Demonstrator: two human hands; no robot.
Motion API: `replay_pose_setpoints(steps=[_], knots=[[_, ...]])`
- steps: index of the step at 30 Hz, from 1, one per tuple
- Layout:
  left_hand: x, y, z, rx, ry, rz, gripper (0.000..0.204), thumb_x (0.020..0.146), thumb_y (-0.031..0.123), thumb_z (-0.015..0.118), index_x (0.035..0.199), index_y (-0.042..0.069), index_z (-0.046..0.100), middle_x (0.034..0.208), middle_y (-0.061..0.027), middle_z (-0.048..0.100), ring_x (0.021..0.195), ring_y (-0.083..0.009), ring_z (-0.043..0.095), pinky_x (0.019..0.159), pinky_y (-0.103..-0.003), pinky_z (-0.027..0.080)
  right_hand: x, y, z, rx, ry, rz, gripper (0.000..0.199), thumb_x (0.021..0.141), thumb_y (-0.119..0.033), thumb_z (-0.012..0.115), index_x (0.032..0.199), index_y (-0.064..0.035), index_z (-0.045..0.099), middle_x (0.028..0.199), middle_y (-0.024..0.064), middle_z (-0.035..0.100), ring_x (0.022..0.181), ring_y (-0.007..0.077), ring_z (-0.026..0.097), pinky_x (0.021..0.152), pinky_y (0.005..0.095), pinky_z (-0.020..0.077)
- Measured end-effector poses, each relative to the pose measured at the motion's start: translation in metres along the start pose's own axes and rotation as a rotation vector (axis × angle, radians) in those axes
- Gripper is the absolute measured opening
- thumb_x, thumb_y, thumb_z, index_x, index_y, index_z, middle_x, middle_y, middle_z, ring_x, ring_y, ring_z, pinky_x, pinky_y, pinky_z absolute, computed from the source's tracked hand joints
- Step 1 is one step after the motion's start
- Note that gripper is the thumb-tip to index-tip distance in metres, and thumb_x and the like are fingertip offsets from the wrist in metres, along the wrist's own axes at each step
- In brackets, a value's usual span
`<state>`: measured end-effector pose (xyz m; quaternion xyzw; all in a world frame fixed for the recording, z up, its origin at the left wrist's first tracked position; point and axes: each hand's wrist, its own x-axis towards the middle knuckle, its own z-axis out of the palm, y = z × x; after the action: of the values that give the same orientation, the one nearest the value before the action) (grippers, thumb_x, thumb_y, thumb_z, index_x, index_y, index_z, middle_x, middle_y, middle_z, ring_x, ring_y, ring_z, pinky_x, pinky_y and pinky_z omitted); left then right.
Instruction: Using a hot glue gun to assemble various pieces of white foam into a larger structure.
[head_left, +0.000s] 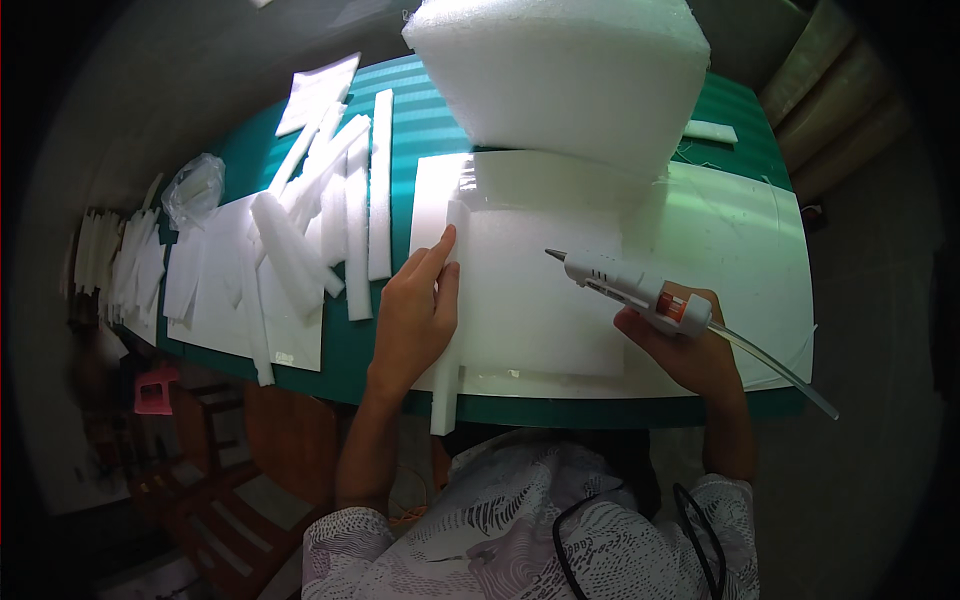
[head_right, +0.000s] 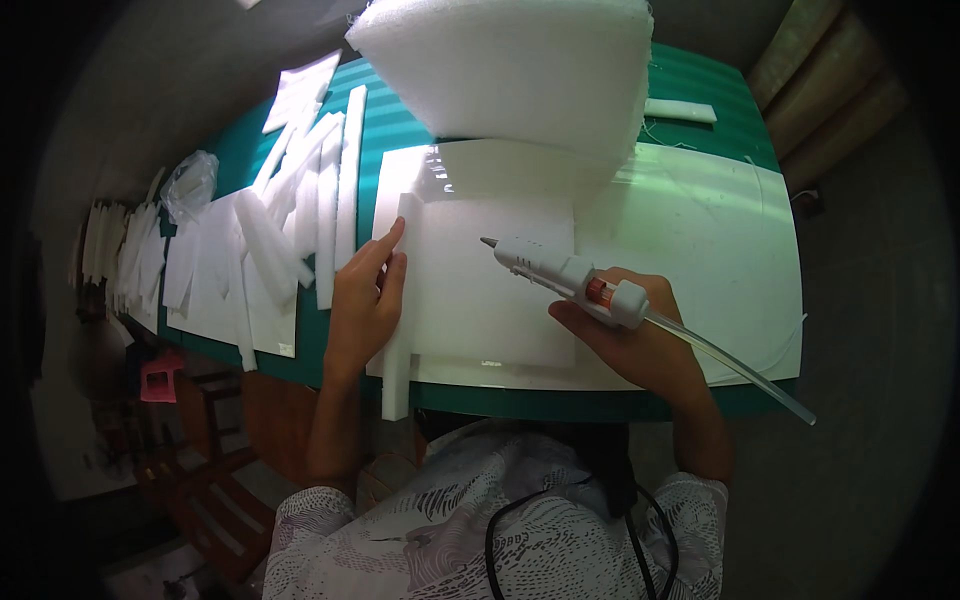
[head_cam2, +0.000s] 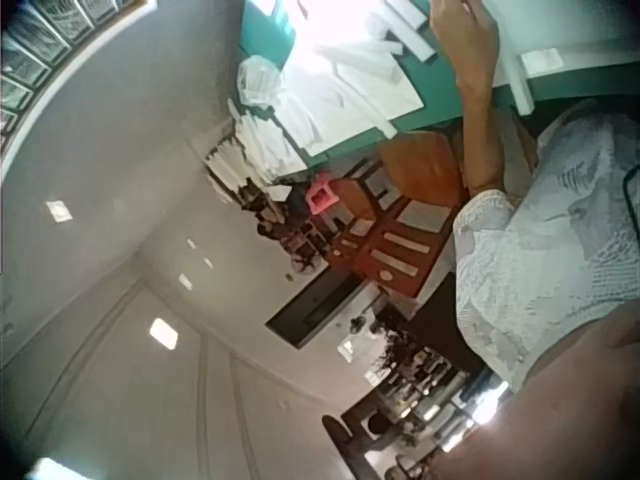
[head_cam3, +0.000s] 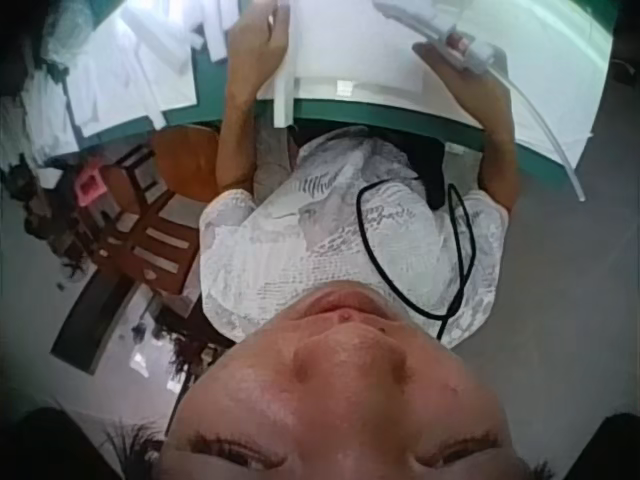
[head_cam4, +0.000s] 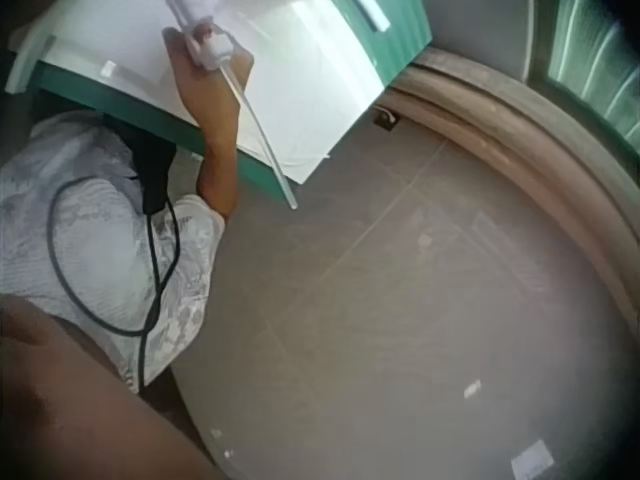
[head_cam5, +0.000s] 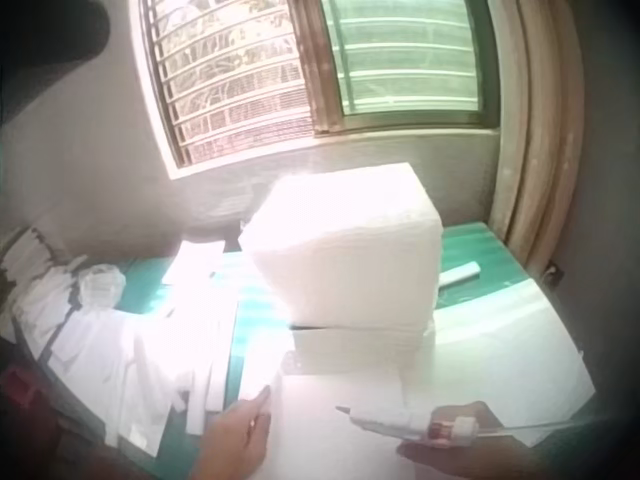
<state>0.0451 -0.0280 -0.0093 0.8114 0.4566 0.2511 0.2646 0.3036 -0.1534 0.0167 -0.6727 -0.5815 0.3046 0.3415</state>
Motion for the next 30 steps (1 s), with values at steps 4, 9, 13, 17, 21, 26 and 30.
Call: replay_pose_setpoints(steps=[4,9,13,17,21,26,30], knots=[[-0.0002,0.0004,0.0004,0.01,-0.002,0.005,0.04,0.093,0.001,0.054,0.132,-0.002,0.054,0.078,-0.0146,0.056,0.063,-0.0233,0.054,0.063,-0.037,0.045,-0.0002,0.0002,-0.0009,0.012,-0.01,0.025,0.027,0.083,-0.024,0.077,0.083,0.0008,0.066,0.069,0.0094,0.062,0.058,0.0179,0.058,0.056,0.0325,0.0455],[0.0001,0.0031,0.0021,0.061,-0.013,0.021,0.041,0.093,0.001,0.053,0.134,-0.002,0.053,0.079,-0.0147,0.056,0.065,-0.0256,0.056,0.064,-0.038,0.046,0.0008,0.0022,-0.0002,0.034,-0.021,0.018,0.027,0.082,-0.024,0.078,0.084,0.0006,0.066,0.069,0.0096,0.062,0.058,0.0181,0.058,0.056,0.033,0.0456],[-0.0012,0.0015,0.0031,0.081,-0.003,0.028,0.04,0.093,0.001,0.052,0.134,0.0,0.053,0.077,-0.0136,0.052,0.063,-0.0233,0.051,0.063,-0.036,0.044,0.0005,0.0053,0.002,0.035,-0.013,0.024,0.028,0.082,-0.024,0.078,0.083,0.0008,0.066,0.067,0.0095,0.062,0.057,0.0177,0.057,0.056,0.0326,0.0458],[-0.0005,0.0017,0.0041,0.066,0.016,0.044,0.04,0.093,0.0,0.052,0.133,0.001,0.054,0.075,-0.0133,0.049,0.061,-0.021,0.047,0.062,-0.034,0.042,0.0001,0.006,0.0031,0.053,0.015,0.015,0.029,0.081,-0.025,0.079,0.083,0.0014,0.066,0.066,0.0092,0.062,0.057,0.0167,0.057,0.056,0.0323,0.0459],[0.0002,0.0045,0.0055,0.08,0.006,0.031,0.04,0.093,0.0,0.052,0.133,0.001,0.054,0.077,-0.0138,0.05,0.063,-0.0231,0.049,0.065,-0.035,0.043,0.0003,0.0053,0.0009,0.055,0.001,0.029,0.029,0.081,-0.025,0.079,0.082,0.0013,0.065,0.066,0.0088,0.062,0.057,0.016,0.056,0.056,0.0324,0.0458],[-0.001,0.0028,0.0059,0.094,0.003,0.035,0.04,0.094,-0.001,0.05,0.133,0.001,0.054,0.08,-0.0145,0.052,0.066,-0.0246,0.053,0.068,-0.034,0.045,0.0002,0.0063,0.0025,0.055,0.005,0.039,0.03,0.081,-0.024,0.079,0.08,0.0013,0.065,0.064,0.0081,0.061,0.056,0.0152,0.055,0.055,0.032,0.0452],[-0.0007,0.0049,0.0057,0.092,-0.004,0.029,0.04,0.094,-0.001,0.05,0.134,0.001,0.053,0.081,-0.0149,0.053,0.068,-0.0255,0.054,0.069,-0.035,0.046,-0.0005,0.0069,0.0028,0.031,0.022,0.014,0.03,0.081,-0.024,0.079,0.08,0.0013,0.065,0.064,0.008,0.061,0.056,0.0153,0.055,0.055,0.0319,0.0451]])
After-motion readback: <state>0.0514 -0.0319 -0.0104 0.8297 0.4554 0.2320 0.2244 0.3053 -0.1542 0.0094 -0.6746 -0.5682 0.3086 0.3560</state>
